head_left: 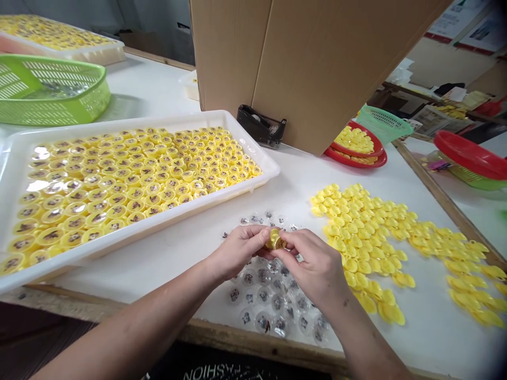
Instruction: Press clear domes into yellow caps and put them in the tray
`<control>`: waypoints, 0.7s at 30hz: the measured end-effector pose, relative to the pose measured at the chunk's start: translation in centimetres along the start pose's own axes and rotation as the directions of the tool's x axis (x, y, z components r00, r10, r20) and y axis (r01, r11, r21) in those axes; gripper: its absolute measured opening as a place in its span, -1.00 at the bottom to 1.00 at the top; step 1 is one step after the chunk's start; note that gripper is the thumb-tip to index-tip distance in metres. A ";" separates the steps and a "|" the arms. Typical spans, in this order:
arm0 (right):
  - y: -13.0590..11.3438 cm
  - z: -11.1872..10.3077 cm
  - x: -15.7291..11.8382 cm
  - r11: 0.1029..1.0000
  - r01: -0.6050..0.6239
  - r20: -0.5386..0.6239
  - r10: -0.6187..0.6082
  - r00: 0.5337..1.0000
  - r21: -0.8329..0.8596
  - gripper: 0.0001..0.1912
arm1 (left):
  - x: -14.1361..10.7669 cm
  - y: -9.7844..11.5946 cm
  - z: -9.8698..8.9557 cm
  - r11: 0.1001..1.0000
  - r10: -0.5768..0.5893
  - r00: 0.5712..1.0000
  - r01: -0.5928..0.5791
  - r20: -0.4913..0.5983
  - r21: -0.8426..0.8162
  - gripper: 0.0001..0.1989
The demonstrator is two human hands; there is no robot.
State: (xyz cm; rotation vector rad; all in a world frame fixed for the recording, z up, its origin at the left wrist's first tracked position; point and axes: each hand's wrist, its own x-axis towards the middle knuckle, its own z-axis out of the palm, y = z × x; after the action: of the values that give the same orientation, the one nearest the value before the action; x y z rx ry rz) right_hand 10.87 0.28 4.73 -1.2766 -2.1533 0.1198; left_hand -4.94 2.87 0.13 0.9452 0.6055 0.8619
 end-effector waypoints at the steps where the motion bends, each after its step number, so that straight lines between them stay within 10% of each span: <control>1: 0.0 0.2 -0.2 1.000 -0.012 -0.030 0.012 0.999 -0.007 -0.87 | 0.0 0.1 0.0 0.998 0.024 1.000 -0.023 -0.005 0.053 -0.68; 7: 0.5 0.7 -0.7 0.973 -0.169 -0.039 0.177 0.983 0.160 -0.79 | -0.1 0.1 0.4 0.979 0.067 0.996 -0.053 -0.064 0.198 -0.68; 13: 1.9 1.3 -1.2 0.650 -0.477 0.255 0.410 0.876 0.591 -0.75 | -0.2 0.4 0.7 0.944 0.134 0.976 -0.073 -0.172 0.323 -0.72; 21: 1.6 2.5 -1.6 0.531 -0.456 0.253 0.412 0.876 0.715 -0.84 | -0.6 0.0 1.3 0.849 0.123 0.972 0.001 -0.199 0.529 -0.80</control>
State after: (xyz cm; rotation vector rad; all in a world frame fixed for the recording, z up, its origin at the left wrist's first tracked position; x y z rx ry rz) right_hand 11.23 0.40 1.44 -1.2269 -1.4471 1.1654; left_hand -4.28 1.81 0.75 1.3796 1.0501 0.8846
